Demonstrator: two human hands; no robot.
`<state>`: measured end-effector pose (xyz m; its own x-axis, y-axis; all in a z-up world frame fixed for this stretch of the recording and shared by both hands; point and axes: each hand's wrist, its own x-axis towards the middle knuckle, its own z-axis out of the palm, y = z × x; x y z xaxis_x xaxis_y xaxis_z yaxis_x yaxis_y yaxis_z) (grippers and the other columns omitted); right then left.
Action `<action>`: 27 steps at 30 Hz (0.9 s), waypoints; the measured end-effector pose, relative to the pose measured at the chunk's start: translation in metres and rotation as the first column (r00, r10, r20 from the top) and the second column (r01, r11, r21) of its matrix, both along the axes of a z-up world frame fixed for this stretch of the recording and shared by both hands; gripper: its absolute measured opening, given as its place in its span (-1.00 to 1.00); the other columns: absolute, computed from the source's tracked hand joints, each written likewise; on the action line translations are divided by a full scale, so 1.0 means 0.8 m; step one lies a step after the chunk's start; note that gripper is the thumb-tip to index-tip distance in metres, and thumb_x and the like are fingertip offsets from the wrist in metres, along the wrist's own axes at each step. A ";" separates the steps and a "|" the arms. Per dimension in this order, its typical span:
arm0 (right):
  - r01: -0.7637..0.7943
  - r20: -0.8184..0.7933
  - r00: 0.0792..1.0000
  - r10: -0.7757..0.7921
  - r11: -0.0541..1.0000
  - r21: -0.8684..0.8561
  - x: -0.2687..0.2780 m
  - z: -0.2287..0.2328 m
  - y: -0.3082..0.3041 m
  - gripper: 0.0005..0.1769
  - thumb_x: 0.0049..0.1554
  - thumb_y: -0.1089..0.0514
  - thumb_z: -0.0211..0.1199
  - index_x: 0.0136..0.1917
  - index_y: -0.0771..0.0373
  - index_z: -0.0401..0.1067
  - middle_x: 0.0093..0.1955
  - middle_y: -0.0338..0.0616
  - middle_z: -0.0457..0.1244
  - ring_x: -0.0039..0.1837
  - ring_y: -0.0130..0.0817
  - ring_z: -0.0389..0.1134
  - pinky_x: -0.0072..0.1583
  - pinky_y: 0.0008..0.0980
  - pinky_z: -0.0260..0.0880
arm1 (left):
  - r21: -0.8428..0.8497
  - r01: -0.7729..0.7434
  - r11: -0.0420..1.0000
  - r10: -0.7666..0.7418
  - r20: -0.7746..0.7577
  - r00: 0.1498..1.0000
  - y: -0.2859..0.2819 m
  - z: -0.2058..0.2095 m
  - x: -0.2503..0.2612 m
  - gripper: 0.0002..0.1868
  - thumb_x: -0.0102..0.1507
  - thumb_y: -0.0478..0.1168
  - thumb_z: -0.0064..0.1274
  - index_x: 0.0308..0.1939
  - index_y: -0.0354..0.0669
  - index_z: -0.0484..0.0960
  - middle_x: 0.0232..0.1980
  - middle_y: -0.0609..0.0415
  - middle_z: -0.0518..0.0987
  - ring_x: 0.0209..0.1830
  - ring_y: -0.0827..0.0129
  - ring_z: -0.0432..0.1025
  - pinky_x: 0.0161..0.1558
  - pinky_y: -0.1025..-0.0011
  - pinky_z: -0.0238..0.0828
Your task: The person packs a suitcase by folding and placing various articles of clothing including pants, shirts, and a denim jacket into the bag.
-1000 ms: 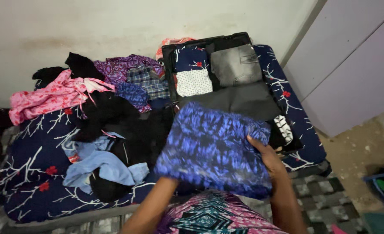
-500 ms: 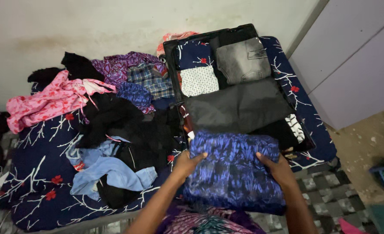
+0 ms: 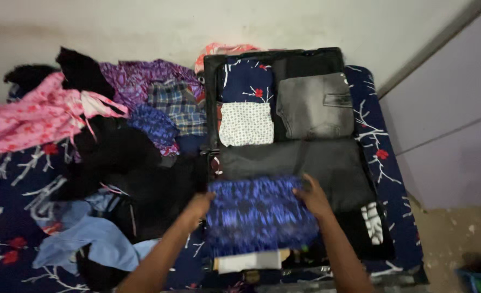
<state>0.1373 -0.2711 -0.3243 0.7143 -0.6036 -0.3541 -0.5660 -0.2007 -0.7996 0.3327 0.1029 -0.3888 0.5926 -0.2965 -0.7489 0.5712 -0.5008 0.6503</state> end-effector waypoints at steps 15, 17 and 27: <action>-0.240 0.026 0.971 0.239 0.969 0.058 0.389 -0.224 -0.228 -0.71 0.18 0.34 0.16 0.08 0.16 0.64 -0.05 -0.18 0.44 -0.03 -0.38 0.41 0.03 -0.35 0.40 | -0.203 -0.159 0.966 0.138 -0.113 0.984 -0.178 -0.014 0.281 -0.46 0.26 0.04 0.15 0.20 -0.23 0.61 0.04 -0.04 0.69 -0.05 0.18 0.57 -0.08 0.19 0.50; -0.293 0.037 0.955 0.295 0.955 -0.056 0.421 -0.238 -0.235 -0.67 0.17 0.38 0.13 0.06 0.16 0.64 -0.06 -0.16 0.46 -0.04 -0.37 0.44 0.02 -0.35 0.42 | -0.215 -0.055 0.975 0.067 0.048 0.997 -0.204 -0.036 0.305 -0.48 0.21 -0.18 0.20 0.23 -0.28 0.56 0.08 -0.07 0.67 -0.03 0.16 0.57 -0.04 0.15 0.52; 0.021 0.158 0.984 0.086 0.818 -0.575 0.450 -0.141 -0.154 -0.55 0.08 0.44 0.20 0.21 0.16 0.54 0.16 0.08 0.34 0.22 0.08 0.36 0.26 -0.12 0.35 | -0.087 -0.008 0.996 0.065 0.670 0.740 -0.276 -0.139 0.355 -0.34 0.30 -0.29 0.07 0.48 -0.25 0.25 0.37 -0.25 0.47 0.40 -0.04 0.37 0.39 0.19 0.23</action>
